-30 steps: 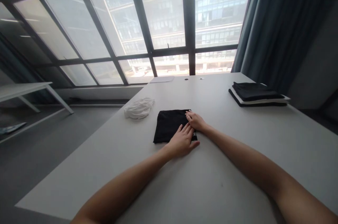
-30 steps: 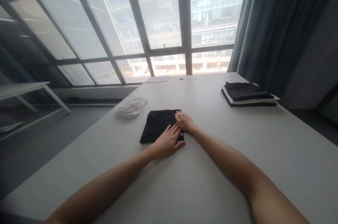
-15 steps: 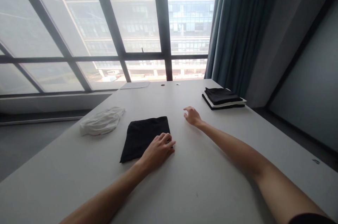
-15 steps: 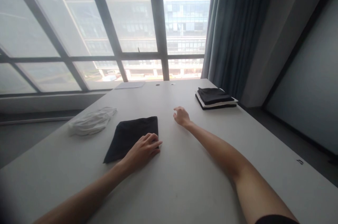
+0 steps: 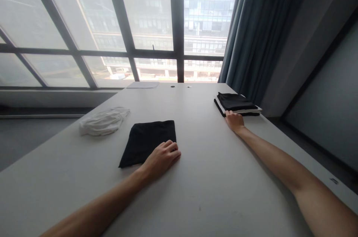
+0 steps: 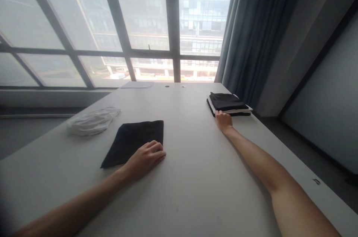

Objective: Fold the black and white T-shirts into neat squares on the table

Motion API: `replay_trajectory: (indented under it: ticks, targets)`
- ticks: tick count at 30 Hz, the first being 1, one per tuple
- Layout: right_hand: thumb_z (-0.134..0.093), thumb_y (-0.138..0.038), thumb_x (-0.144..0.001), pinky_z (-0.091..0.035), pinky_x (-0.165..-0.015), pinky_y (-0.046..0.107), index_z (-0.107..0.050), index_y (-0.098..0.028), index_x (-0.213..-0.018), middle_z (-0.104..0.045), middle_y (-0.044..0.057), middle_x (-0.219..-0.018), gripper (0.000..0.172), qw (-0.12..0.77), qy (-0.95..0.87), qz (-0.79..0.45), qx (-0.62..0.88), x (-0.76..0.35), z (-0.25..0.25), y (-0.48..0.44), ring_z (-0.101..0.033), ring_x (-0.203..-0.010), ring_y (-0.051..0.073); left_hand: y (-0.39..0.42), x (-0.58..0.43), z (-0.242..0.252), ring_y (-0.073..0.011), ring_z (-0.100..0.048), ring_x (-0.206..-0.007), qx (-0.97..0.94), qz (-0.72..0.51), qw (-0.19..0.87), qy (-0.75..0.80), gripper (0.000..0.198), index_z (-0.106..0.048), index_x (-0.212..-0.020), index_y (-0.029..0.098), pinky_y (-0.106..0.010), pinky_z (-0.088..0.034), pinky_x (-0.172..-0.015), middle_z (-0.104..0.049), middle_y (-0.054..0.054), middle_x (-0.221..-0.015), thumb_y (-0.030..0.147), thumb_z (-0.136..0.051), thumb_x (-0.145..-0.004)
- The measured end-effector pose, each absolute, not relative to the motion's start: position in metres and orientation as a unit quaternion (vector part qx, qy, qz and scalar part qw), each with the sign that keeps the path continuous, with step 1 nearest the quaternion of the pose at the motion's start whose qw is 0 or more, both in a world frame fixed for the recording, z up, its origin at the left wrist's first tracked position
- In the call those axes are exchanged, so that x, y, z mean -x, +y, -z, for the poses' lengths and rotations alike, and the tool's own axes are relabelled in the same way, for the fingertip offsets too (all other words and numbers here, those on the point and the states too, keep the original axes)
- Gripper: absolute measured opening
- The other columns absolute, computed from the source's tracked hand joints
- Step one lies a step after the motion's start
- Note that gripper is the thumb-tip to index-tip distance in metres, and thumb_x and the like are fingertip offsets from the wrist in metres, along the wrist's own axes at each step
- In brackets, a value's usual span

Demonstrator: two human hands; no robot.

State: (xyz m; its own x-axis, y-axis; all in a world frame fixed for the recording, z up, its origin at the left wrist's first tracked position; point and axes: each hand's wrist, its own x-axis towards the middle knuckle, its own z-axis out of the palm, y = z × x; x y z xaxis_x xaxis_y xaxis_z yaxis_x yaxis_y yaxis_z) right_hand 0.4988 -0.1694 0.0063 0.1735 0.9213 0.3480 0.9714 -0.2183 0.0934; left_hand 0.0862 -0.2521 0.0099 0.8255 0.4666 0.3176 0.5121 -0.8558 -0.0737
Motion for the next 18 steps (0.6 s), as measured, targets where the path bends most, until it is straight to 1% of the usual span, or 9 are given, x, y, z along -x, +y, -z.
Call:
replay_trajectory:
  ticks: [3, 5, 8, 11, 14, 16, 18]
  targets:
    - [-0.046, -0.019, -0.099, -0.05, -0.08, 0.037, -0.066, -0.009, -0.108, -0.067, 0.023, -0.108, 0.024, 0.062, -0.623, 0.171, 0.761, -0.495, -0.006, -0.166, -0.07, -0.098, 0.03, -0.253, -0.086, -0.012, -0.0184, -0.055, -0.092, 0.953, 0.139, 0.086, -0.254, 0.019, -0.067, -0.097, 0.022, -0.032, -0.043, -0.079, -0.063, -0.004, -0.099, 0.025, -0.05, -0.104]
    - [-0.047, -0.018, -0.098, -0.05, -0.079, 0.037, -0.067, -0.008, -0.108, -0.067, 0.024, -0.108, 0.025, 0.062, -0.628, 0.172, 0.757, -0.486, -0.005, -0.166, -0.07, -0.097, 0.03, -0.254, -0.085, -0.013, -0.0187, -0.057, -0.092, 0.954, 0.133, 0.096, -0.249, 0.016, -0.067, -0.103, 0.022, -0.032, -0.044, -0.078, -0.064, -0.004, -0.098, 0.022, -0.051, -0.103]
    - [-0.048, -0.021, -0.098, -0.05, -0.08, 0.035, -0.069, -0.011, -0.106, -0.069, 0.021, -0.109, 0.024, 0.079, -0.657, 0.153, 0.734, -0.458, -0.003, -0.164, -0.07, -0.096, 0.027, -0.257, -0.086, -0.013, -0.0196, -0.058, -0.092, 0.957, 0.12, 0.108, -0.242, 0.015, -0.065, -0.109, 0.021, -0.033, -0.045, -0.078, -0.065, -0.004, -0.097, 0.019, -0.052, -0.102]
    - [-0.053, -0.024, -0.097, -0.048, -0.085, 0.031, -0.072, -0.017, -0.104, -0.071, 0.014, -0.11, 0.022, 0.152, -0.719, 0.067, 0.675, -0.415, -0.006, -0.155, -0.069, -0.097, 0.023, -0.26, -0.089, -0.012, -0.0201, -0.059, -0.091, 0.958, 0.104, 0.11, -0.245, 0.017, -0.064, -0.111, 0.02, -0.032, -0.047, -0.078, -0.065, -0.005, -0.095, 0.018, -0.05, -0.102]
    - [-0.055, -0.024, -0.096, -0.046, -0.092, 0.028, -0.073, -0.017, -0.109, -0.072, 0.011, -0.114, 0.023, 0.239, -0.755, -0.055, 0.608, -0.362, -0.013, -0.135, -0.067, -0.1, 0.02, -0.263, -0.09, -0.011, -0.02, -0.059, -0.09, 0.957, 0.09, 0.109, -0.252, 0.021, -0.062, -0.117, 0.019, -0.032, -0.048, -0.078, -0.064, -0.006, -0.095, 0.018, -0.046, -0.103]
    - [-0.056, -0.025, -0.096, -0.046, -0.093, 0.026, -0.073, -0.014, -0.113, -0.073, 0.011, -0.115, 0.026, 0.258, -0.767, -0.109, 0.577, -0.327, -0.018, -0.119, -0.067, -0.1, 0.018, -0.264, -0.09, -0.011, -0.02, -0.059, -0.089, 0.956, 0.086, 0.111, -0.258, 0.024, -0.059, -0.122, 0.019, -0.031, -0.049, -0.078, -0.064, -0.007, -0.097, 0.018, -0.044, -0.103]
    - [-0.057, -0.026, -0.097, -0.048, -0.091, 0.024, -0.073, -0.014, -0.116, -0.074, 0.01, -0.113, 0.027, 0.25, -0.781, -0.141, 0.556, -0.294, -0.022, -0.103, -0.068, -0.098, 0.017, -0.266, -0.09, -0.01, -0.0198, -0.059, -0.09, 0.955, 0.089, 0.11, -0.261, 0.026, -0.058, -0.125, 0.02, -0.031, -0.049, -0.079, -0.064, -0.006, -0.098, 0.018, -0.043, -0.103]
